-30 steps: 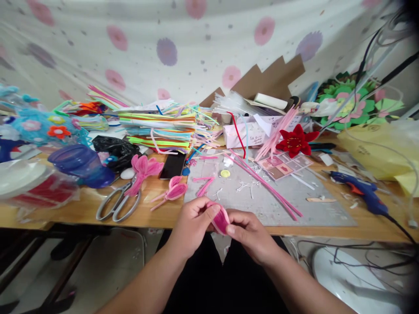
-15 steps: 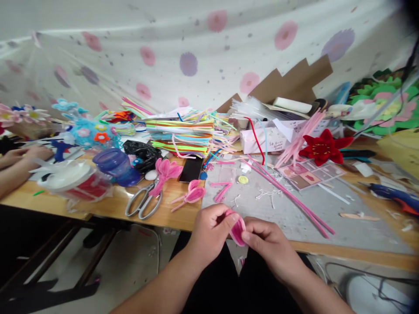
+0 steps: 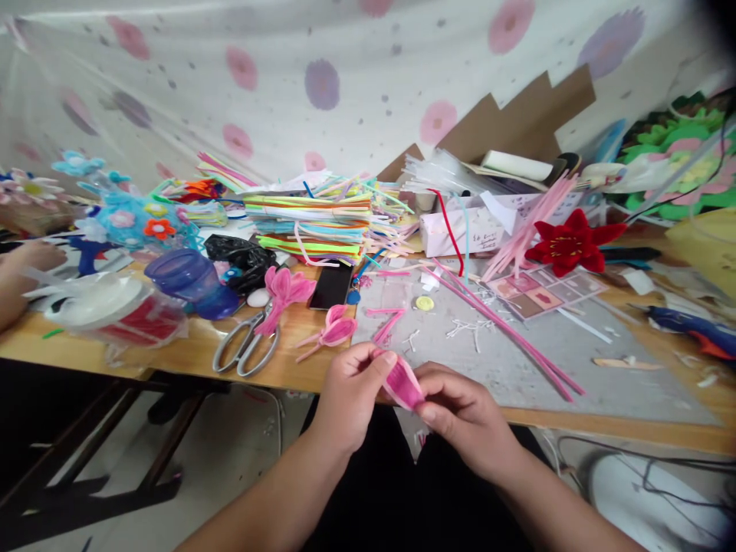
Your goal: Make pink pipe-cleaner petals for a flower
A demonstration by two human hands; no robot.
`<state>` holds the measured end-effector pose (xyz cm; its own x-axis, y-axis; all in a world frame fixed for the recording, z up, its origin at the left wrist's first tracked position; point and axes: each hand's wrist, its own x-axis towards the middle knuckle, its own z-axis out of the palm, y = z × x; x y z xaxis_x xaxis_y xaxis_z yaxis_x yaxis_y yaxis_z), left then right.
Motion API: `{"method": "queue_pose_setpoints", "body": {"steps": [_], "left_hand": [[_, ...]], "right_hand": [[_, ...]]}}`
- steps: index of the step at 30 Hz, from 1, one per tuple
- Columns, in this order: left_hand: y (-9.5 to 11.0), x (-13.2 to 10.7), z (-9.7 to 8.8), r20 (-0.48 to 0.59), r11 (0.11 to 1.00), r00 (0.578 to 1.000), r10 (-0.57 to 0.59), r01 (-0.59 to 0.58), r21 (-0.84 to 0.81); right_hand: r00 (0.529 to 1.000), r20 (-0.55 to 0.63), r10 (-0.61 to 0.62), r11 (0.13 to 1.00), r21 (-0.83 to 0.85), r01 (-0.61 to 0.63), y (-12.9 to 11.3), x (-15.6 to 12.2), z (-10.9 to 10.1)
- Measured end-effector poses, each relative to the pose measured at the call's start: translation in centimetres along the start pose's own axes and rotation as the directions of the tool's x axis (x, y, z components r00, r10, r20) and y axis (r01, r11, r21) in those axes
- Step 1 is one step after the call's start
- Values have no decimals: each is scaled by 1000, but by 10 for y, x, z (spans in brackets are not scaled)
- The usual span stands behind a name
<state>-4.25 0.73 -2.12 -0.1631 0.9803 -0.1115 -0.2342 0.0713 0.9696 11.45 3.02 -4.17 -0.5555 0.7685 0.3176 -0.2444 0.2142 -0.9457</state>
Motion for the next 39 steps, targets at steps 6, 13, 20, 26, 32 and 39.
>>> {"method": "queue_pose_setpoints", "body": {"steps": [6, 13, 20, 26, 32, 39], "left_hand": [[2, 2, 8, 163, 990, 981, -105, 118, -74], [-5, 0, 10, 220, 991, 970, -105, 121, -62], [-10, -4, 17, 194, 985, 975, -106, 129, -114], [-7, -3, 15, 183, 994, 983, -34, 52, -94], [-1, 1, 8, 228, 1000, 974, -13, 11, 11], [-3, 2, -2, 137, 994, 988, 66, -77, 75]], "right_hand": [[997, 52, 59, 997, 46, -62, -2, -1, -2], [1000, 21, 5, 992, 129, -8, 0, -4, 0], [991, -78, -106, 994, 24, 108, 0, -9, 0], [998, -35, -44, 991, 124, 48, 0, -7, 0], [995, 57, 77, 969, 229, -88, 1, -6, 0], [991, -49, 124, 980, 165, -114, 6, -7, 1]]}}
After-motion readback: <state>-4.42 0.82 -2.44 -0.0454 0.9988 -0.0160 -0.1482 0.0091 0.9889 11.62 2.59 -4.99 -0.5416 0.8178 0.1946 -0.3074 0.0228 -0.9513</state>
